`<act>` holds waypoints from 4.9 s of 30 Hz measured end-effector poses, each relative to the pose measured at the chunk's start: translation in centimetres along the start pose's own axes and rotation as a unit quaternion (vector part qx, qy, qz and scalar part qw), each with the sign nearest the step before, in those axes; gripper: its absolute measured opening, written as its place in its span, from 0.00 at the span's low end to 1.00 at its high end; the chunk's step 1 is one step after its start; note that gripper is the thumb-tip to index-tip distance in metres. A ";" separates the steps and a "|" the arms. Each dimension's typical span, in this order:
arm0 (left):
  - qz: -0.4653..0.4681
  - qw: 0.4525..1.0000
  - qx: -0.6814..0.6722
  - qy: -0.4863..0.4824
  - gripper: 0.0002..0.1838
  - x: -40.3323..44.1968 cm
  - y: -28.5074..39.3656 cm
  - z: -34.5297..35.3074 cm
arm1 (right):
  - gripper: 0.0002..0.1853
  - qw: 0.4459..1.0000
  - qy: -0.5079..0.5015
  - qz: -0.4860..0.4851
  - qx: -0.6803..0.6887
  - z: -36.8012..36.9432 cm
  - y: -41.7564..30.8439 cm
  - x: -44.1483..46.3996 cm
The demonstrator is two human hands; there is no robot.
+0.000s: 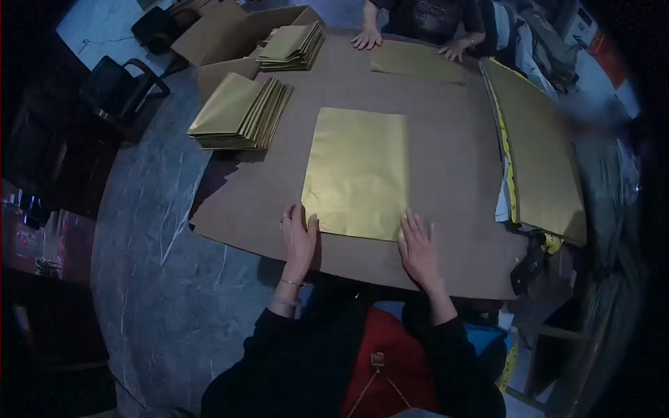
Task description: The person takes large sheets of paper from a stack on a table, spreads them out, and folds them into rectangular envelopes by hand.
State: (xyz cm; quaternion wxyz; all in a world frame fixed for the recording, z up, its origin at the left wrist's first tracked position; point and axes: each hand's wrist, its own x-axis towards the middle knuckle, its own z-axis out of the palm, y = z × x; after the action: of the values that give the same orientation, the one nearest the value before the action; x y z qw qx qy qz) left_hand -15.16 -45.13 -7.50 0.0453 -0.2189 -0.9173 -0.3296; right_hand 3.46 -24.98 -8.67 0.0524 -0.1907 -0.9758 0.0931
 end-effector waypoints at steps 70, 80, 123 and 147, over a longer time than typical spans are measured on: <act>-0.172 0.791 -0.510 -0.291 0.46 -2.9 -1.7 -6.1 | 0.26 0.965 -0.077 -0.249 0.007 -3.7 4.7 4.5; 0.349 0.905 0.053 -0.238 0.25 2.8 -1.8 -2.3 | 0.27 0.963 -0.109 -0.221 0.113 -2.6 5.0 3.3; 0.067 0.997 -0.015 -0.036 0.18 1.8 -3.8 0.7 | 0.17 0.950 0.142 0.188 0.204 1.6 0.7 6.6; 0.105 0.987 0.121 0.022 0.16 1.2 -3.4 1.5 | 0.11 0.976 0.176 0.122 0.025 2.3 0.8 6.4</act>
State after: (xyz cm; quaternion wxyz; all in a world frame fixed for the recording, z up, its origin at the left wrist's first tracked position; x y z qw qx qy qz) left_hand -17.64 -46.06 -10.35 0.1261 -0.2992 -0.9213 -0.2141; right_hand -2.44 -22.17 -10.67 0.2164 -0.3206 -0.9180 0.0877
